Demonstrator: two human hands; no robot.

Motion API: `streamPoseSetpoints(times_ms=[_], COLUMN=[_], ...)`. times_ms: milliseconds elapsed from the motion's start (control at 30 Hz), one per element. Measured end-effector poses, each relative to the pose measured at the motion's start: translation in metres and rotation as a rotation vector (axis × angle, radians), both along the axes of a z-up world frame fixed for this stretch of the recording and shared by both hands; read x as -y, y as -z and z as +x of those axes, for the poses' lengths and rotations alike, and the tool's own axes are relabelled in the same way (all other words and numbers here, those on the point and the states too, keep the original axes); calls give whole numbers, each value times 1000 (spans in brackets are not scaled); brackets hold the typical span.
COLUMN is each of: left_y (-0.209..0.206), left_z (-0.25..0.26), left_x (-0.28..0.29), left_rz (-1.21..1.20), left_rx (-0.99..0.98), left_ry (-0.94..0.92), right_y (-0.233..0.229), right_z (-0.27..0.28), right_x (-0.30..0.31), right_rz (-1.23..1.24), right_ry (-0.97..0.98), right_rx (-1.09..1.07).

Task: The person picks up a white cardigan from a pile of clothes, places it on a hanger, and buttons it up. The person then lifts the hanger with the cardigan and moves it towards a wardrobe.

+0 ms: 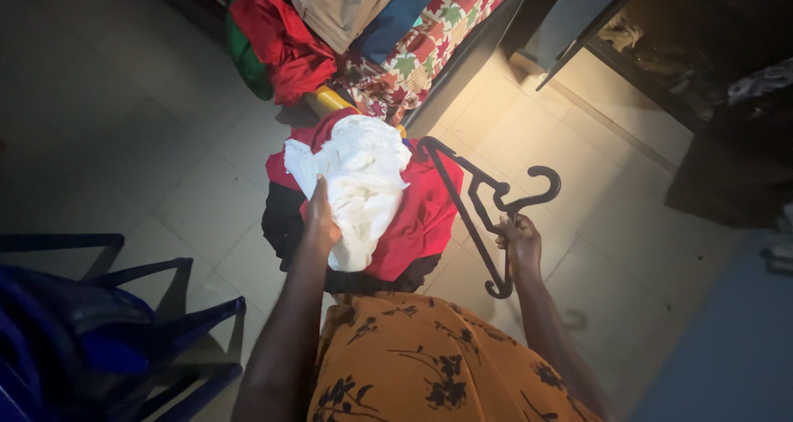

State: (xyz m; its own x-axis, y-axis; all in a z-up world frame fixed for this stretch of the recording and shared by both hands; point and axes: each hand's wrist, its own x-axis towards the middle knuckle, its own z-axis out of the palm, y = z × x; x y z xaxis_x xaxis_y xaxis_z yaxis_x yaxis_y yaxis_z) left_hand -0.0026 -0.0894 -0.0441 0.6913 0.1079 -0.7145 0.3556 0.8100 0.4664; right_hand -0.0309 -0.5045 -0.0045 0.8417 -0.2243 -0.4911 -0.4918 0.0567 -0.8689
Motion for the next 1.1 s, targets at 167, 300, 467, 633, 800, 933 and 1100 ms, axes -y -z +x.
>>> streamPoseSetpoints(times_ms=[167, 300, 467, 633, 800, 933, 1100], left_y=[-45, -73, -108, -127, -127, -111, -87], left_z=[-1, 3, -13, -24, -54, -70, -77], left_x=[25, 50, 98, 112, 98, 99, 72], left_rz=[70, 327, 479, 709, 1322, 1711, 1935], left_rx=[41, 15, 231, 554, 566, 510, 242], left_ry=[361, 625, 1086, 1018, 950, 567, 292], right_y=[-8, -27, -48, -52, -55, -48, -37], right_z=[8, 20, 28, 28, 27, 30, 29], right_x=[0, -6, -36, -54, -34, 5, 67], right_rz=[272, 320, 394, 71, 108, 67, 164], right_ry=[-112, -385, -807, -931, -709, -627, -383], right_rx=[90, 37, -12, 6, -16, 102, 282])
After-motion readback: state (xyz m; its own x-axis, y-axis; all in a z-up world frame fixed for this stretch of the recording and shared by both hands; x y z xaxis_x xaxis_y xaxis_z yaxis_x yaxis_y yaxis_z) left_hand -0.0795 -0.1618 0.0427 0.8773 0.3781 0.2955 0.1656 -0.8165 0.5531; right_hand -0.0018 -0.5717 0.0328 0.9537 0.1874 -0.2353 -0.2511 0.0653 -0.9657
